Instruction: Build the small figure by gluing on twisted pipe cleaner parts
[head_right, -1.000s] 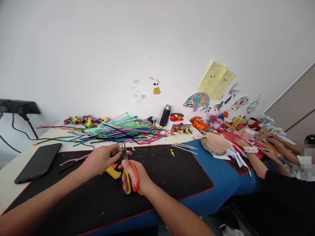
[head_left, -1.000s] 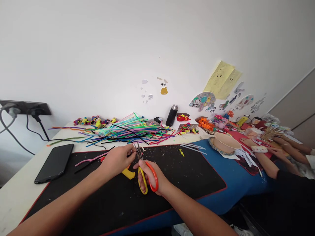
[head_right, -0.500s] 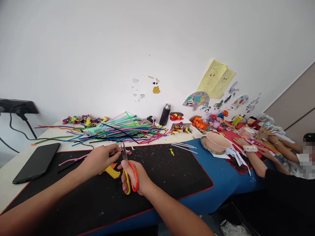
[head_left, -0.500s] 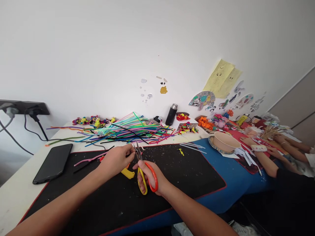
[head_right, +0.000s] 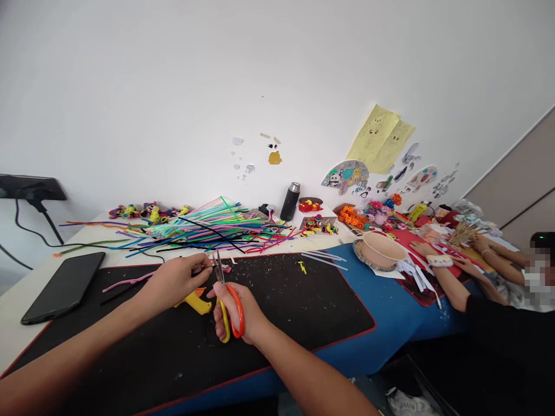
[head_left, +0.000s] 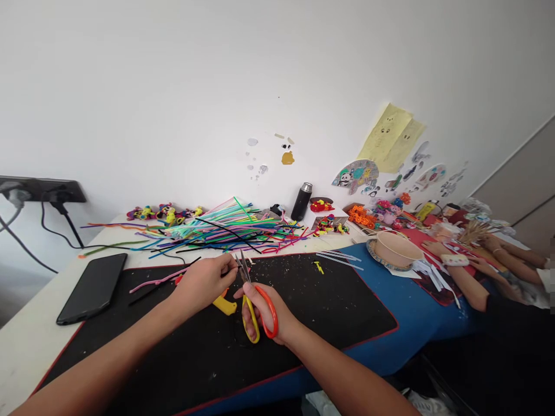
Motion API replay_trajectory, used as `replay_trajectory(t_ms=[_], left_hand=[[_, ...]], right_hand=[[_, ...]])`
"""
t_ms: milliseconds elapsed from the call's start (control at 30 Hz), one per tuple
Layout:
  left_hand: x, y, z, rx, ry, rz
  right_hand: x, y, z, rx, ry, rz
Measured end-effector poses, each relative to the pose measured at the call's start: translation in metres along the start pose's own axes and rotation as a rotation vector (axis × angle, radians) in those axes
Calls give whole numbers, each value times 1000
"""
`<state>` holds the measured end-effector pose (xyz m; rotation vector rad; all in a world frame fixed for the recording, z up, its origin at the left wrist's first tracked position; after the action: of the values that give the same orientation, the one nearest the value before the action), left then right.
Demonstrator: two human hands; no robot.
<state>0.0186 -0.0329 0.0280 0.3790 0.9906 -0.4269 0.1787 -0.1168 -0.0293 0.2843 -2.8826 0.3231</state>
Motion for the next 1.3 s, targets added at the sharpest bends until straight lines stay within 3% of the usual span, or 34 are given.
replay_trajectory(t_ms=[567,833,1000,1133,1300], left_hand=[[2,0,0,3,41,3],[-2,3,4,-21,36,-4],[4,34,22,51,208,-40],[21,68,37,121,270,-82],[44,97,47,174,332,-164]], right_hand=[[1,1,0,-13,4,14],[-1,-2,-10,7,15,7],[-20,1,-15,122,132,72],[-40,7,-11,265,299,128],[-54,15,1,299,418,153]])
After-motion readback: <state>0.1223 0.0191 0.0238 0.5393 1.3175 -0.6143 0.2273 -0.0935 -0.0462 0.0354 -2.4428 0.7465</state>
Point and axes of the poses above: each hand's wrist, its own y-axis towards the middle knuckle, its own x-axis out of the palm, z = x × y, the point moved 2 cm from there along y, towards the middle knuckle
